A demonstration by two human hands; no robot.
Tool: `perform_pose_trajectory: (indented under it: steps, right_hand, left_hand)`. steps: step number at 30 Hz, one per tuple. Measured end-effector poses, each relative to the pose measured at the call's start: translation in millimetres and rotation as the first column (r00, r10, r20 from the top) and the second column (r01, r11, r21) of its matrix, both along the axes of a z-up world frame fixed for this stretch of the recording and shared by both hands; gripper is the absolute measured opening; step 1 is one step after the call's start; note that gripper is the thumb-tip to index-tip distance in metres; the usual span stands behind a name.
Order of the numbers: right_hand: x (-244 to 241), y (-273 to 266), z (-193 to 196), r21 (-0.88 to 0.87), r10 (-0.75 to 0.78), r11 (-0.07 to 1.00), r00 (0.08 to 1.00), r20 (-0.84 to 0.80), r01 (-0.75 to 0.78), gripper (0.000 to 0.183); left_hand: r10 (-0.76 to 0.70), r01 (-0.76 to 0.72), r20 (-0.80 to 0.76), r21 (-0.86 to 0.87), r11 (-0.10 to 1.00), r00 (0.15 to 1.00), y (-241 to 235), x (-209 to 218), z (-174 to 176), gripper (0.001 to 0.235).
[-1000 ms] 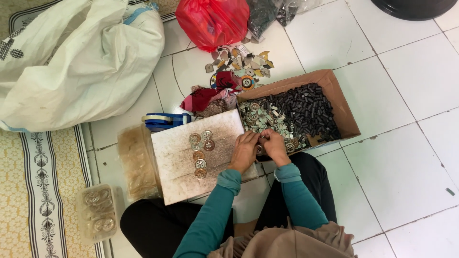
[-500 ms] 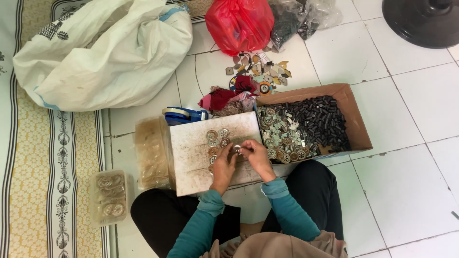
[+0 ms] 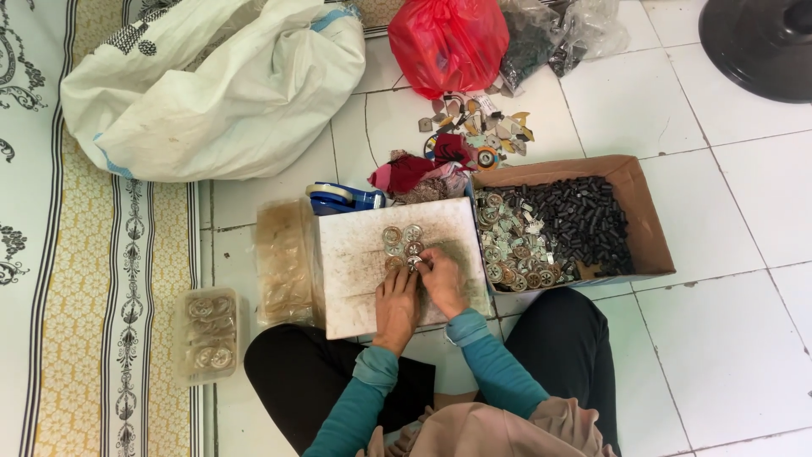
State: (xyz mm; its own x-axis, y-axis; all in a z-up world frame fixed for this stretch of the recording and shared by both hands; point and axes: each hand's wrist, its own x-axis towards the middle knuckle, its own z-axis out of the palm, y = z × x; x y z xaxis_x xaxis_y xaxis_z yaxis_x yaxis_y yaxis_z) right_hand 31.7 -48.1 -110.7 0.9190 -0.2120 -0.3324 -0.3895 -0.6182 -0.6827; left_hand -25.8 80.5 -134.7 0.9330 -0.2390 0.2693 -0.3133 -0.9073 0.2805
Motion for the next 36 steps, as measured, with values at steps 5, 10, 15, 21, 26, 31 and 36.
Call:
perform_pose_trajectory:
  steps: [5,10,15,21,26,31,36]
  right_hand:
    - [-2.0,3.1,0.8,-0.087,0.03,0.996,0.999,-0.045,-0.034,0.021]
    - [-3.2,-6.8,-7.7,0.157,-0.053,0.987,0.994,0.093,0.038,0.023]
    - [0.3,-72.0,13.0,0.299,-0.221,0.94,0.96,0.172,0.163,0.017]
    - [11.7,-188.6,-66.8,0.156,-0.282,0.952,0.952,0.12,0.263,0.019]
    - [5.1,-208.8,-85.8,-0.183,-0.012,0.983,0.993,-0.116,-0.01,0.03]
    - [4.2,-196.6,-85.1,-0.331,0.19,0.923,0.981,-0.049,-0.195,0.03]
    - [-4.9,-190.8,-70.7,-0.376,0.21,0.901,0.976,-0.054,-0.215,0.026]
  left_hand:
    - [-0.012,0.008,0.057,0.069,0.998,0.998,-0.1,-2.5,0.3,0.04]
    - [-0.016,0.014,0.037,0.045,0.999,0.999,-4.4,0.5,1.4,0.038]
    - [-0.09,0.094,0.078,-0.043,0.995,0.993,-43.9,25.9,21.0,0.032]
    - [-0.329,0.328,0.012,-0.112,0.938,0.944,-127.8,55.7,31.1,0.029]
    - [-0.437,0.439,-0.054,0.049,0.897,0.898,-189.3,61.8,-50.7,0.023]
    - [-0.413,0.388,-0.099,0.587,0.71,0.905,-183.3,55.4,-29.1,0.017]
    - [-0.427,0.43,-0.084,0.317,0.845,0.9,-185.0,55.9,-53.2,0.018]
